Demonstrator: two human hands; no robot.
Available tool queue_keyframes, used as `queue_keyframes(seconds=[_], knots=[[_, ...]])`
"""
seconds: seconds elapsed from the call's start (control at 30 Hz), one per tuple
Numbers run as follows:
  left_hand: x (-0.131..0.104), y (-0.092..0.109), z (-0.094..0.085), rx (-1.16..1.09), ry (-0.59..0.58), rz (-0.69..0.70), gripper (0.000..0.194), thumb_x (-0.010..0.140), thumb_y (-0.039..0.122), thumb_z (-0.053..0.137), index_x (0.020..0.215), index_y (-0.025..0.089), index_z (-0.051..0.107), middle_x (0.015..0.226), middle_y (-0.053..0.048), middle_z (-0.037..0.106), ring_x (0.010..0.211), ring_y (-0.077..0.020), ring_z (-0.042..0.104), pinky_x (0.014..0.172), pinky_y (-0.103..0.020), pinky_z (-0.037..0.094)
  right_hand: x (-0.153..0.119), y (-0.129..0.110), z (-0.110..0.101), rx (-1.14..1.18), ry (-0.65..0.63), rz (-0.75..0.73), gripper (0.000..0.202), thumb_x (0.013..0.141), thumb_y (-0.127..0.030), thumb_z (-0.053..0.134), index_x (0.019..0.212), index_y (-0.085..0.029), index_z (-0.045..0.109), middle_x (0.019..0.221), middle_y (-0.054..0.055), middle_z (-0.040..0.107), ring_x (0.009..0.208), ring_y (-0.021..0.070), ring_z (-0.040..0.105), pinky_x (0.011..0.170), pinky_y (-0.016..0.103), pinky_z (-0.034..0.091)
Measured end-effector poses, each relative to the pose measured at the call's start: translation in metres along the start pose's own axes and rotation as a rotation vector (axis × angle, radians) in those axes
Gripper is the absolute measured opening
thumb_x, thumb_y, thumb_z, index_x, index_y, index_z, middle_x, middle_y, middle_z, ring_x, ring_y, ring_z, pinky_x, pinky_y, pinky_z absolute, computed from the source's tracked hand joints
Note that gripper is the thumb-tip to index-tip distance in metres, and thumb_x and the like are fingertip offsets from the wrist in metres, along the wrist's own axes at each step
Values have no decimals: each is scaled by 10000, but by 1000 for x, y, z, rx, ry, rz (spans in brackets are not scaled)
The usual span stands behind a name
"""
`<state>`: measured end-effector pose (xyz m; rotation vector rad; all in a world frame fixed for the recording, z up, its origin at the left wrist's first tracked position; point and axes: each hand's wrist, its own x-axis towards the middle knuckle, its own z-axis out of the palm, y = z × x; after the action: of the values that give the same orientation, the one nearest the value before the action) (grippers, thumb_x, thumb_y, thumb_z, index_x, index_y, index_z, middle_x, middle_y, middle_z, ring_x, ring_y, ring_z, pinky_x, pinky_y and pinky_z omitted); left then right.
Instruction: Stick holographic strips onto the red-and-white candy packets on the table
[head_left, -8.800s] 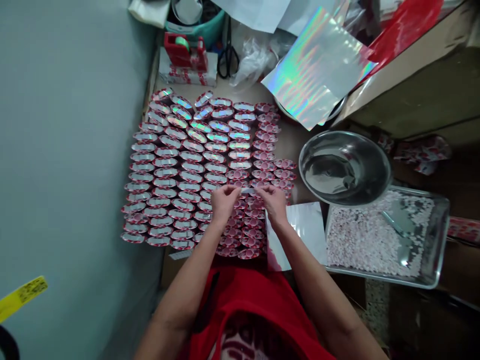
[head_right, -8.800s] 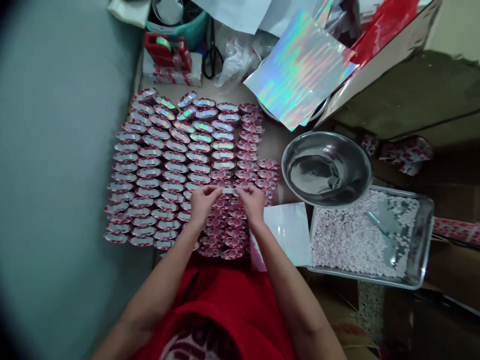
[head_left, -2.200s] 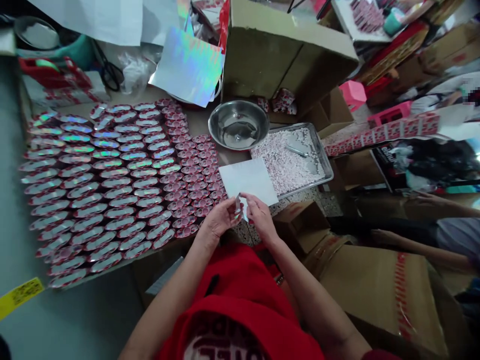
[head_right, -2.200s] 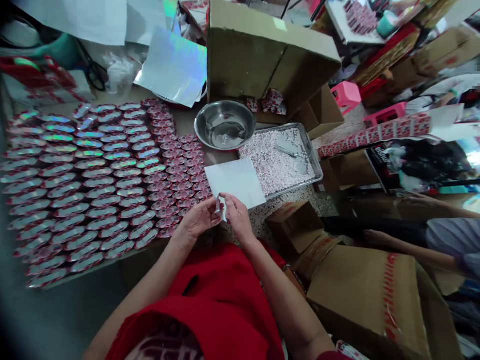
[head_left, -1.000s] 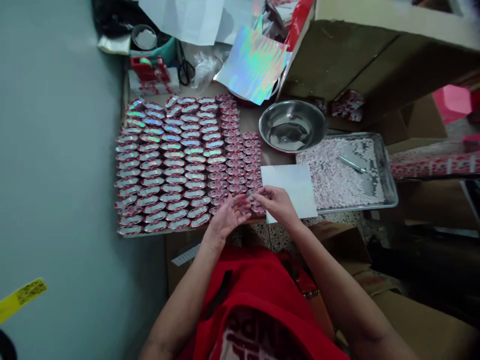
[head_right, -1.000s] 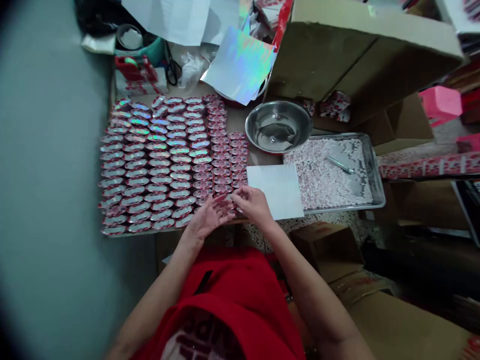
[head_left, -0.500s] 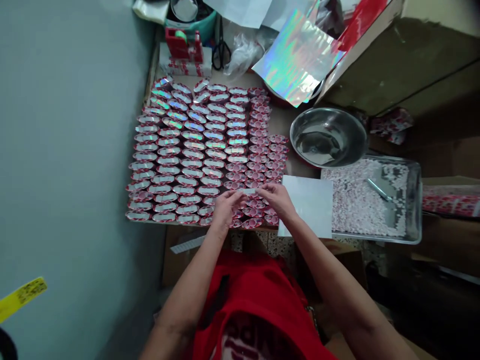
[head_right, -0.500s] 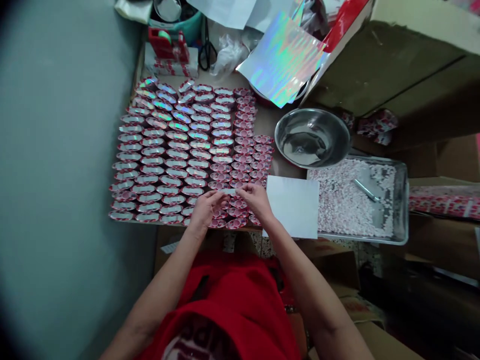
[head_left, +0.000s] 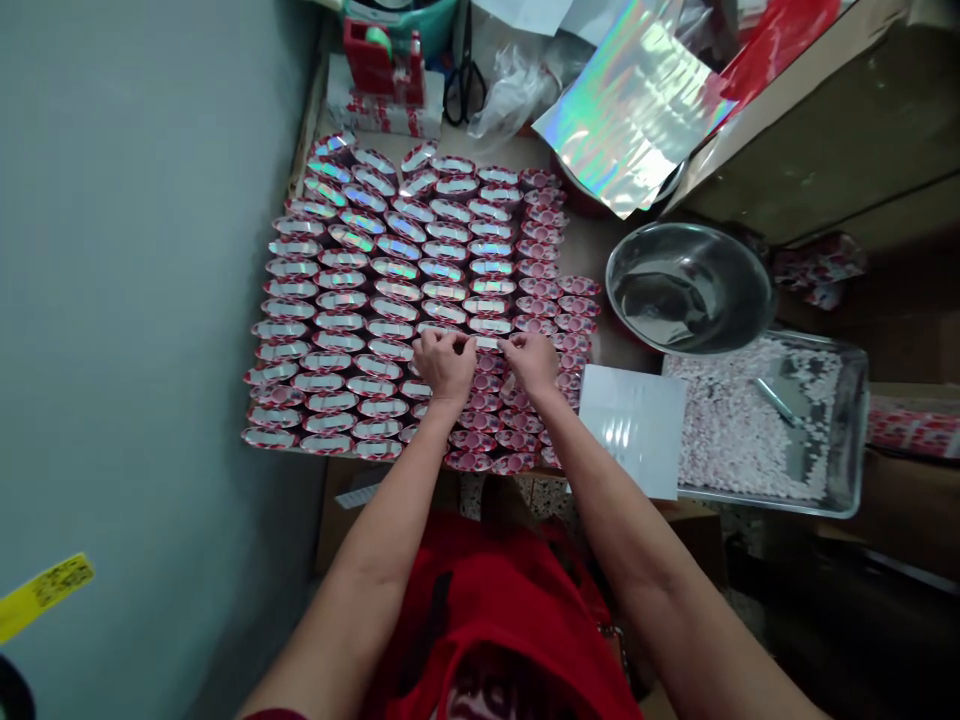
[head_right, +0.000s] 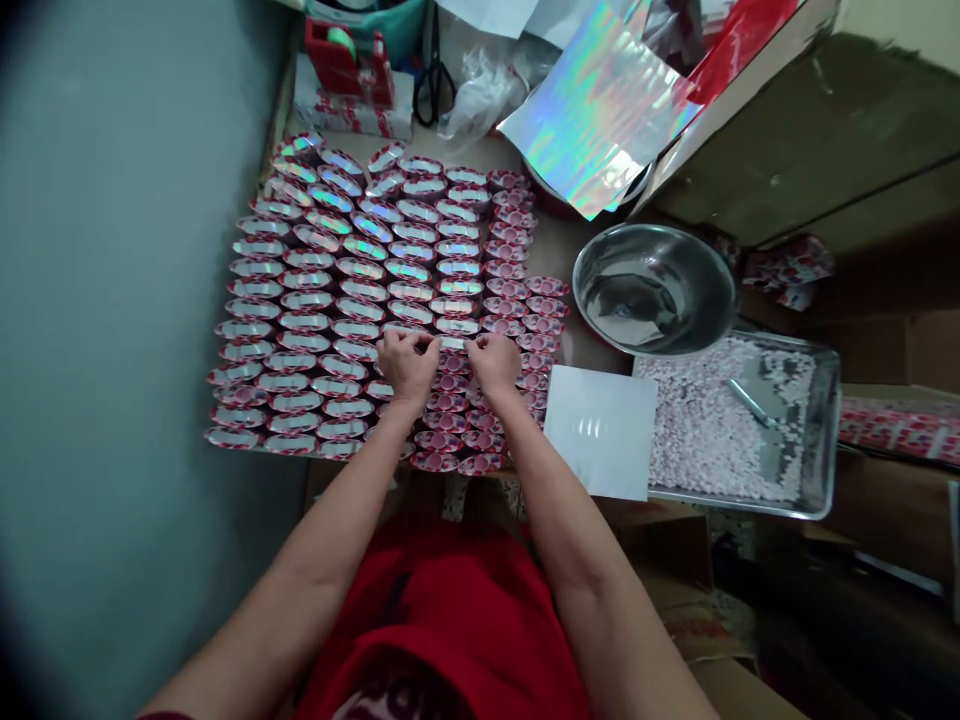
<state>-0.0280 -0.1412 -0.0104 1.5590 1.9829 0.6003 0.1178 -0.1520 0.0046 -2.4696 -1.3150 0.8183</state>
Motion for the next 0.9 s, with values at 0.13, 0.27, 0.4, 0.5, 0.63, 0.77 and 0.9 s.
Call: queue_keyframes(seconds=[0.13, 0.27, 0.4, 0.5, 0.63, 0.77, 0.9], knots=[[-2, -4, 5, 55, -3, 21, 139, 881, 379, 763, 895, 248, 807, 1153, -137, 608, 1181, -358, 501, 980, -457, 379, 1, 4, 6, -10, 11, 1, 288, 904, -439, 671, 900, -216, 852, 832, 69, 799, 753, 207, 668, 642, 290, 340], [-3, -6, 7, 98, 13, 33, 153, 885, 402, 760, 915, 259, 806, 1138, -128, 606, 1170, -349, 510, 981, -455, 390, 2, 6, 10, 31, 9, -1, 301, 906, -444, 663, 900, -207, 848, 825, 57, 797, 734, 196, 664, 634, 283, 337], [-3, -6, 9, 152, 30, 17, 128, 892, 388, 743, 908, 278, 805, 1143, -108, 611, 1174, -337, 518, 980, -459, 408, 4, 7, 11, 40, 0, 1, 291, 890, -430, 654, 870, -211, 845, 797, 42, 789, 708, 190, 658, 629, 281, 336], [-3, -5, 10, 166, 37, 13, 122, 885, 389, 745, 882, 282, 804, 1135, -102, 616, 1163, -329, 530, 967, -460, 421, 4, 7, 11, 38, -3, 7, 284, 881, -417, 650, 839, -211, 840, 758, 37, 777, 707, 195, 665, 632, 284, 345], [-2, -3, 11, 187, 36, 0, 116, 885, 374, 733, 863, 278, 794, 1136, -104, 614, 1157, -333, 534, 963, -472, 427, 3, 3, 10, 21, -1, 9, 264, 882, -406, 655, 840, -220, 838, 789, 40, 787, 756, 209, 697, 642, 292, 358], [0, 0, 10, 207, 14, -49, 139, 881, 387, 736, 909, 251, 745, 1188, -119, 602, 1189, -345, 534, 983, -483, 439, 3, -4, 7, -75, -6, 38, 253, 885, -440, 671, 871, -234, 817, 841, 67, 792, 821, 252, 715, 674, 309, 394], [12, 7, 6, 218, 35, -152, 492, 754, 439, 878, 1110, 204, 634, 1278, -161, 579, 1226, -364, 541, 1010, -488, 457, 8, -6, 1, -173, 60, 161, 456, 780, -510, 804, 1092, -185, 731, 983, 129, 781, 903, 306, 708, 739, 338, 447]])
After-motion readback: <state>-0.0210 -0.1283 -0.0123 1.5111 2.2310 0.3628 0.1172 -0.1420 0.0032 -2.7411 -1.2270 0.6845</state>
